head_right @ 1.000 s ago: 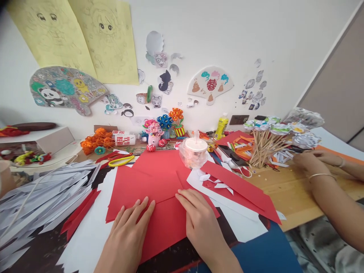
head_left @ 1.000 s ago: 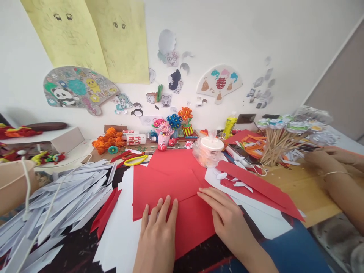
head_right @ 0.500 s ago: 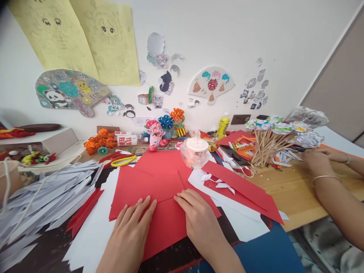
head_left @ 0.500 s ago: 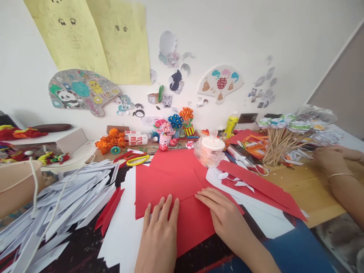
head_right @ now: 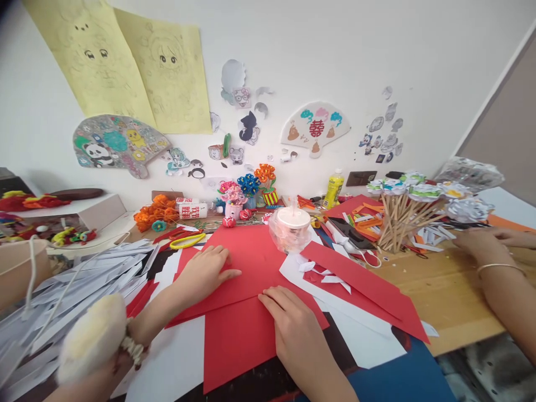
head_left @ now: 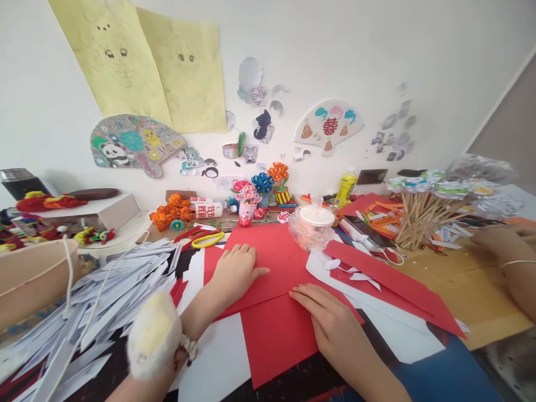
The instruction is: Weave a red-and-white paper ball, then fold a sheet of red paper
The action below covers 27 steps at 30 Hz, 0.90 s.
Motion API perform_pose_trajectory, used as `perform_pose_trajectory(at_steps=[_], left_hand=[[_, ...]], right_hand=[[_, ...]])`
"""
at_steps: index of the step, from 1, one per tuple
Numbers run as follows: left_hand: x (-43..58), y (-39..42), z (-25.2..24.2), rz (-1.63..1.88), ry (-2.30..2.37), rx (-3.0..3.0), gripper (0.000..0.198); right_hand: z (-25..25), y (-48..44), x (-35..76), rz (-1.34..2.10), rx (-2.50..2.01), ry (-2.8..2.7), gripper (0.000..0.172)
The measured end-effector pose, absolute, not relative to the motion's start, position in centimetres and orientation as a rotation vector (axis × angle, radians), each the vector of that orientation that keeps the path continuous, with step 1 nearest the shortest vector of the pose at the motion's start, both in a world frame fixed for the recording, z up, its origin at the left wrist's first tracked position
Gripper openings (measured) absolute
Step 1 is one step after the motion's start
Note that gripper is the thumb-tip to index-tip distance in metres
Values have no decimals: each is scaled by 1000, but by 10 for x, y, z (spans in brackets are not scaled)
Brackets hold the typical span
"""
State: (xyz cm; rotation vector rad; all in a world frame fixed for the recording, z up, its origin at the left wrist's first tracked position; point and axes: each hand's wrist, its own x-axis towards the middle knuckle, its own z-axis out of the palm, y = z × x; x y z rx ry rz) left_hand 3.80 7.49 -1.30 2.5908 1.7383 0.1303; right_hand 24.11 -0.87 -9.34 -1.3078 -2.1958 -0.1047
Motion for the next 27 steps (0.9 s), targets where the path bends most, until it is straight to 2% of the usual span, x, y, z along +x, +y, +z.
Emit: perform_pose_trajectory(at_steps=[3, 10, 27], left_hand=[[38, 89, -30, 213, 1756, 2488, 34], [29, 100, -48, 371, 1652, 2356, 35], [27, 106, -56, 488, 1664, 2225, 38]], right_hand=[[-93, -9, 242, -88, -1299, -2215, 58], [-91, -11, 243, -65, -1324, -2195, 59], [-92, -13, 243, -52, -1347, -2206, 57]])
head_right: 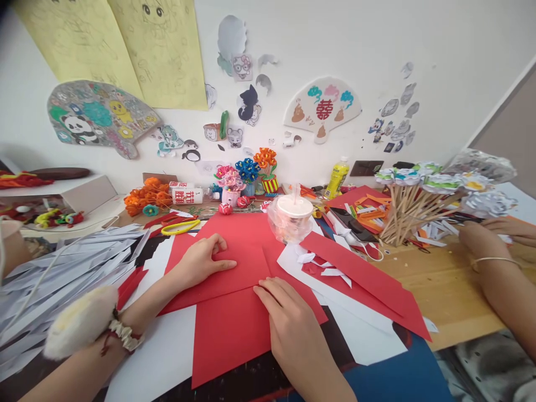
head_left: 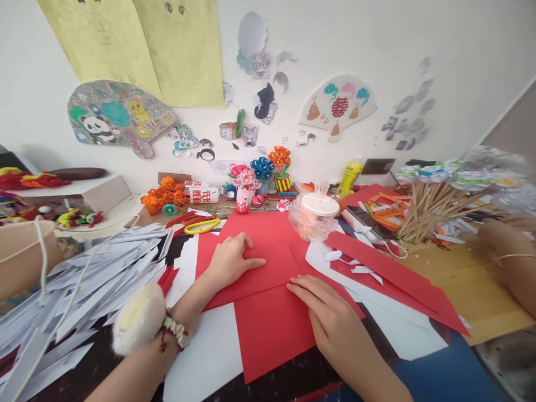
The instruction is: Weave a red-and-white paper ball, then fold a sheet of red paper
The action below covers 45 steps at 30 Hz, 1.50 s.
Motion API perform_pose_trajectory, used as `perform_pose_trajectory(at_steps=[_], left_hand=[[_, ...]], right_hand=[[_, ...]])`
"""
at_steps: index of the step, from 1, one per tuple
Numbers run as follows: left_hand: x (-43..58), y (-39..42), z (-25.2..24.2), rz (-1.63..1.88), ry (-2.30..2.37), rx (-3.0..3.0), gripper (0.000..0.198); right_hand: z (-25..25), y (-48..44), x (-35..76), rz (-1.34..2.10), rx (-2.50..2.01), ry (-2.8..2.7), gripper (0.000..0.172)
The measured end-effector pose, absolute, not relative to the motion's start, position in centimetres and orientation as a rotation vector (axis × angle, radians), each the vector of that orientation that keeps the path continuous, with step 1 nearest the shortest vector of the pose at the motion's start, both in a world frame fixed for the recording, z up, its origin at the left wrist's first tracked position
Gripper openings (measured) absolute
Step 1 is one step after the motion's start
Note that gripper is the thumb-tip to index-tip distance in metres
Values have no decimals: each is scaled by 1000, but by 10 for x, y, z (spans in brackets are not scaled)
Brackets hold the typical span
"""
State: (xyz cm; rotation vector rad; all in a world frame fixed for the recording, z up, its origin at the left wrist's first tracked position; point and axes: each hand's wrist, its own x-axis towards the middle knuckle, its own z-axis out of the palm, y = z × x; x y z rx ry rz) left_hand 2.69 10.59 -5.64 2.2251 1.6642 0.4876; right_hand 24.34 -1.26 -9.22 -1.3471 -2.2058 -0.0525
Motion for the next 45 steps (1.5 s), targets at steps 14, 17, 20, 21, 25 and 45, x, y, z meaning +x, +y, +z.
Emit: perform_pose_trajectory(at_steps=[14, 17, 20, 21, 25, 45], left_hand=[[27, 104, -55, 460, 1639, 2249, 29], [27, 103, -55, 463, 1637, 2251, 29], [27, 103, -56, 466, 1637, 2248, 28], [27, 102, -56, 466, 1639, 2247, 28], [26, 101, -56, 468, 1640, 2247, 28], [26, 100, -56, 463, 1634, 2268, 26]], right_hand=[[-91, -12, 244, -70, -1330, -2233, 59], [-91, -13, 244, -68, -1336, -2226, 58], [-90, -13, 243, -68, -1358, -2236, 58], [-90, -13, 244, -68, -1362, -2242, 58], [-90, -12, 243, -80, -1349, -2232, 53], [-79, -22, 221, -47, -1294, -2168, 54]])
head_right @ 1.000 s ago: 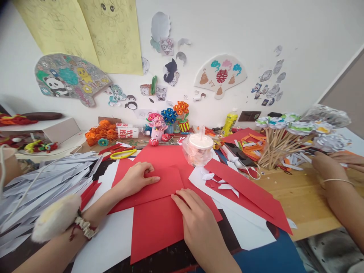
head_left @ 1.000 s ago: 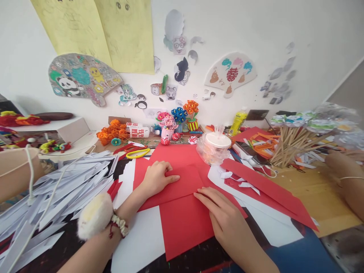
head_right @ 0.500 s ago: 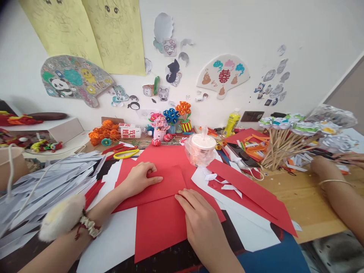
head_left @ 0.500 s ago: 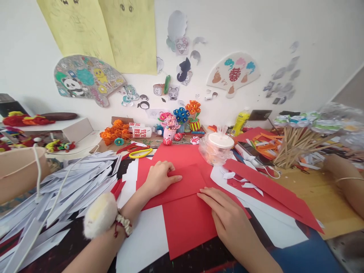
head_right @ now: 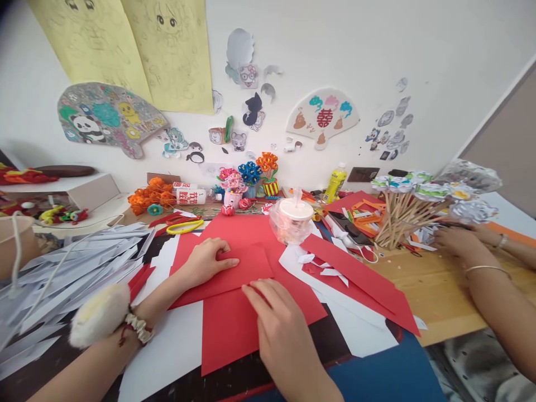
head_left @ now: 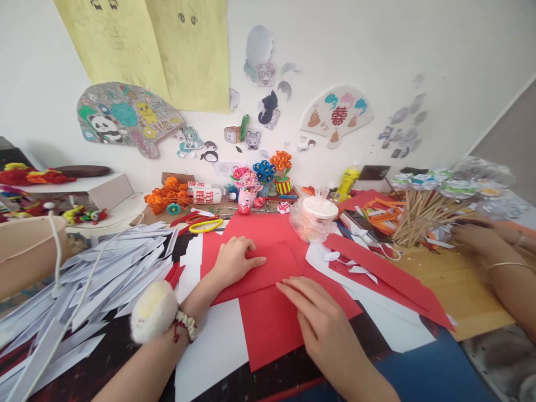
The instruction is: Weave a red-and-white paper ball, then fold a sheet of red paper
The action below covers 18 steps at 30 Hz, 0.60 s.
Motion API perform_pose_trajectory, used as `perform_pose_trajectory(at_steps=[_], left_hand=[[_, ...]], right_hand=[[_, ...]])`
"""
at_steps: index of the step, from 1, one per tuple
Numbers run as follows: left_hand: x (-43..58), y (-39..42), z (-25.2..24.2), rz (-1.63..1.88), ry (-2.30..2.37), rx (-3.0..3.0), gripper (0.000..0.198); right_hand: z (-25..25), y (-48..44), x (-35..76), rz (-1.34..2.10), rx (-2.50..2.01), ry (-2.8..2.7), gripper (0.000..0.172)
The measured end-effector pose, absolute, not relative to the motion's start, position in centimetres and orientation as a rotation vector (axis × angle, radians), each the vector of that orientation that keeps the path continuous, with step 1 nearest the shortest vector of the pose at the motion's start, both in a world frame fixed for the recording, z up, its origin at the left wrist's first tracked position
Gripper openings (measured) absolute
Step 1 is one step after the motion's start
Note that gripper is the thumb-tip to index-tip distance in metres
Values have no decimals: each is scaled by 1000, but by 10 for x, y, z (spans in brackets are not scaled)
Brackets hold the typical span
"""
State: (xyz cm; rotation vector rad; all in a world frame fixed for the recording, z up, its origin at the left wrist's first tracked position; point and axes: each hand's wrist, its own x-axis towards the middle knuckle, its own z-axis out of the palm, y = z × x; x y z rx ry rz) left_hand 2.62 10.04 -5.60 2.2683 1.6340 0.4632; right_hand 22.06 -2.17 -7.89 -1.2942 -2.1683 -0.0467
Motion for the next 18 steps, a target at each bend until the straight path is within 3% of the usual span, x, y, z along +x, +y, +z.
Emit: perform_pose_trajectory(at_steps=[7, 18], left_hand=[[25, 100, -58, 468, 1634, 2291, 29], [26, 97, -54, 462, 1643, 2288, 27]], right_hand=[[-60, -13, 171, 13, -1289, -2399, 67], [-72, -14, 174, -3, -1129, -2313, 56]])
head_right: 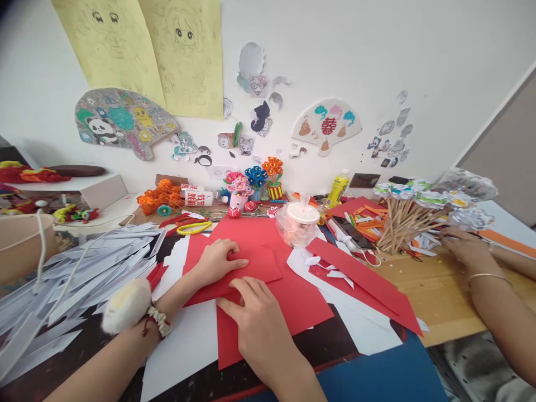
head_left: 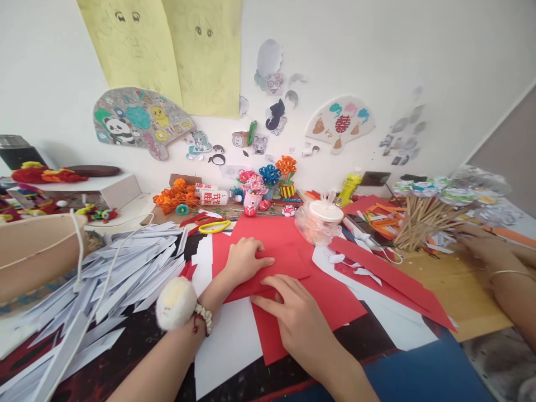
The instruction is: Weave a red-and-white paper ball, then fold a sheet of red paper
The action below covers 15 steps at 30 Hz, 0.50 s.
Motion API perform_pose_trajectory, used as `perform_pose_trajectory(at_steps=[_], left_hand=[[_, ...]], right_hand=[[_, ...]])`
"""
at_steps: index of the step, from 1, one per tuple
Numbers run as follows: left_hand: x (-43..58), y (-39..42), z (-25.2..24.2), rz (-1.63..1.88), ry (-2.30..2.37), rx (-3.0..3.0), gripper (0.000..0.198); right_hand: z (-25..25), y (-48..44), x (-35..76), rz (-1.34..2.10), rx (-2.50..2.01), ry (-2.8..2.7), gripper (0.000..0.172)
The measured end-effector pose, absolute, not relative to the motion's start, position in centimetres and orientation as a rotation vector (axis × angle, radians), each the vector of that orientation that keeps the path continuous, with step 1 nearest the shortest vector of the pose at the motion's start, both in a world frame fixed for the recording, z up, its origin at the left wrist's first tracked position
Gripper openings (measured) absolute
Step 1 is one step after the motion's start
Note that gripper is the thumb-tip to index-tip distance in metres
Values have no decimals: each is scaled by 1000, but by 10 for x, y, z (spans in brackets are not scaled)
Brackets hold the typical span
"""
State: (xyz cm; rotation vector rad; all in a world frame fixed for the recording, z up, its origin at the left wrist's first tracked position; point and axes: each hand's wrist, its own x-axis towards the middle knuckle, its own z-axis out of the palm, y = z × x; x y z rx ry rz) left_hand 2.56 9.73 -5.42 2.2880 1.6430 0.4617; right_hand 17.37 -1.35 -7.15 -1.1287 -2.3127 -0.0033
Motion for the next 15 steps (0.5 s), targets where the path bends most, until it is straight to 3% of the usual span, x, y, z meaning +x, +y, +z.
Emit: perform_pose_trajectory(at_steps=[3, 7, 15], left_hand=[[25, 97, -54, 453, 1647, 2290, 26], [25, 98, -55, 442, 1654, 2294, 27], [24, 101, -56, 440, 1635, 2322, 26]], right_hand=[[-70, -16, 175, 80, -1073, -2194, 46], [-69, -22, 179, 274, -1196, -1887, 16], [-77, -27, 230, -7, -1528, -1620, 31]])
